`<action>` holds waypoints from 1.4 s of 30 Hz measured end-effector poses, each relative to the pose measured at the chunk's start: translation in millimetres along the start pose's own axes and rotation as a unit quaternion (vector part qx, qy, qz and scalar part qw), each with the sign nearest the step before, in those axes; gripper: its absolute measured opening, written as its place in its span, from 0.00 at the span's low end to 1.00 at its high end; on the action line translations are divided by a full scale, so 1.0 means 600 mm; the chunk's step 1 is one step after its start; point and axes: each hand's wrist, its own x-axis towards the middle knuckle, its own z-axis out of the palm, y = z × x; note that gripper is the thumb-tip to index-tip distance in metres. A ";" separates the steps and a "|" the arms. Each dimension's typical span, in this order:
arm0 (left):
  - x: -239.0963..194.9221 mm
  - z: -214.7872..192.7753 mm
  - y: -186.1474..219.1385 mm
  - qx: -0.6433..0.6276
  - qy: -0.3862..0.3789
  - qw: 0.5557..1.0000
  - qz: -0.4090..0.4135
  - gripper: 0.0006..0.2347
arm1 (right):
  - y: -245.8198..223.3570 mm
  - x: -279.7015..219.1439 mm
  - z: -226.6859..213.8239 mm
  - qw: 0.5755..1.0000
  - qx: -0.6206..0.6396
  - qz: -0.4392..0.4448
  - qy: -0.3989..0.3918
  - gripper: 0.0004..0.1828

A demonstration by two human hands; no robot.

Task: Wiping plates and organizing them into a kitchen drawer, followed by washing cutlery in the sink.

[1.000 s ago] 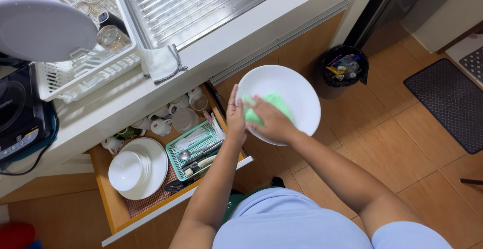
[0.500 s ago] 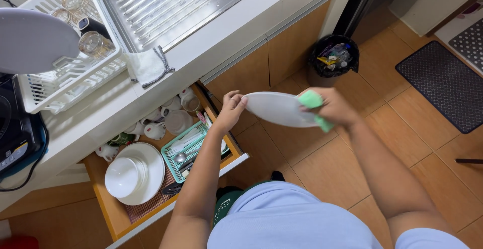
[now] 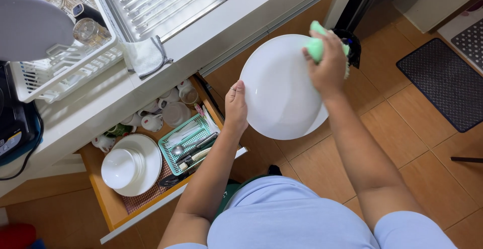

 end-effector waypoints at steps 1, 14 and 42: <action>0.006 -0.009 -0.017 0.000 0.003 1.000 -0.001 0.18 | -0.030 -0.007 0.018 1.000 0.001 0.000 -0.002 0.22; 0.006 -0.076 0.023 -0.148 0.103 0.980 0.084 0.19 | -0.126 -0.150 0.079 0.965 -0.038 -0.125 -0.226 0.35; 0.039 -0.068 0.043 0.107 0.132 0.969 -0.178 0.29 | -0.069 -0.069 -0.065 0.789 0.537 0.274 -0.119 0.15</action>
